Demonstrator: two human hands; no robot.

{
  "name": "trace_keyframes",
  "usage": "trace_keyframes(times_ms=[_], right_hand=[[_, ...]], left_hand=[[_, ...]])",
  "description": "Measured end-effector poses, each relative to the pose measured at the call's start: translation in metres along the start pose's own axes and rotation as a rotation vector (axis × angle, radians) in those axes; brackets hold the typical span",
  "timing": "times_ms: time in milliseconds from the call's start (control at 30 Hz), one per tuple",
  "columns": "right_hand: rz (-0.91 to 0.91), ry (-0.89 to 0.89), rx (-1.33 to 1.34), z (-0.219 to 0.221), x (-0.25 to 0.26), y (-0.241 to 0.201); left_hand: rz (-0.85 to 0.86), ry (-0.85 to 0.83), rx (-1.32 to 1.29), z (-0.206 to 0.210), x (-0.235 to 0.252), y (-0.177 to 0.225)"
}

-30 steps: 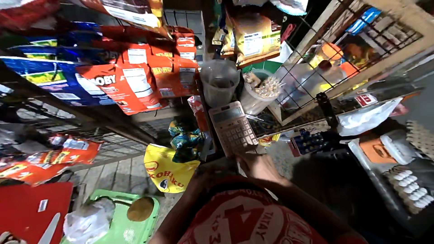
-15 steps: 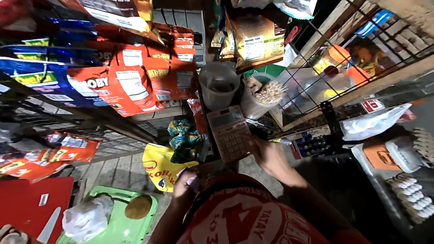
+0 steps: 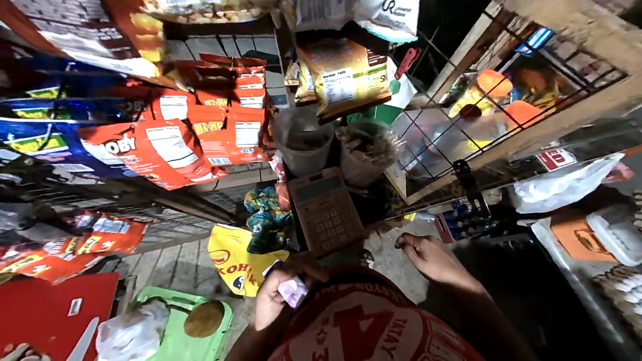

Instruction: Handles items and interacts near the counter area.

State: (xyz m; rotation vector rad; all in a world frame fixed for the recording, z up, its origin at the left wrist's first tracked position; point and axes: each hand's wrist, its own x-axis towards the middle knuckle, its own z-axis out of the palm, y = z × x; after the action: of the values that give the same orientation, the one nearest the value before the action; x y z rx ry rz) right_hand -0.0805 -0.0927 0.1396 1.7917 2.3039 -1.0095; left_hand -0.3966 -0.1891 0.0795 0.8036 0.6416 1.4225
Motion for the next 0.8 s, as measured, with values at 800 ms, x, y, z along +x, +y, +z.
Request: trace_keyframes(times_ms=[800], right_hand=[[-0.284,0.622,0.050,-0.183,0.212,0.186]], left_hand=[[-0.217,-0.185,0.050,0.206,0.088,-0.144]])
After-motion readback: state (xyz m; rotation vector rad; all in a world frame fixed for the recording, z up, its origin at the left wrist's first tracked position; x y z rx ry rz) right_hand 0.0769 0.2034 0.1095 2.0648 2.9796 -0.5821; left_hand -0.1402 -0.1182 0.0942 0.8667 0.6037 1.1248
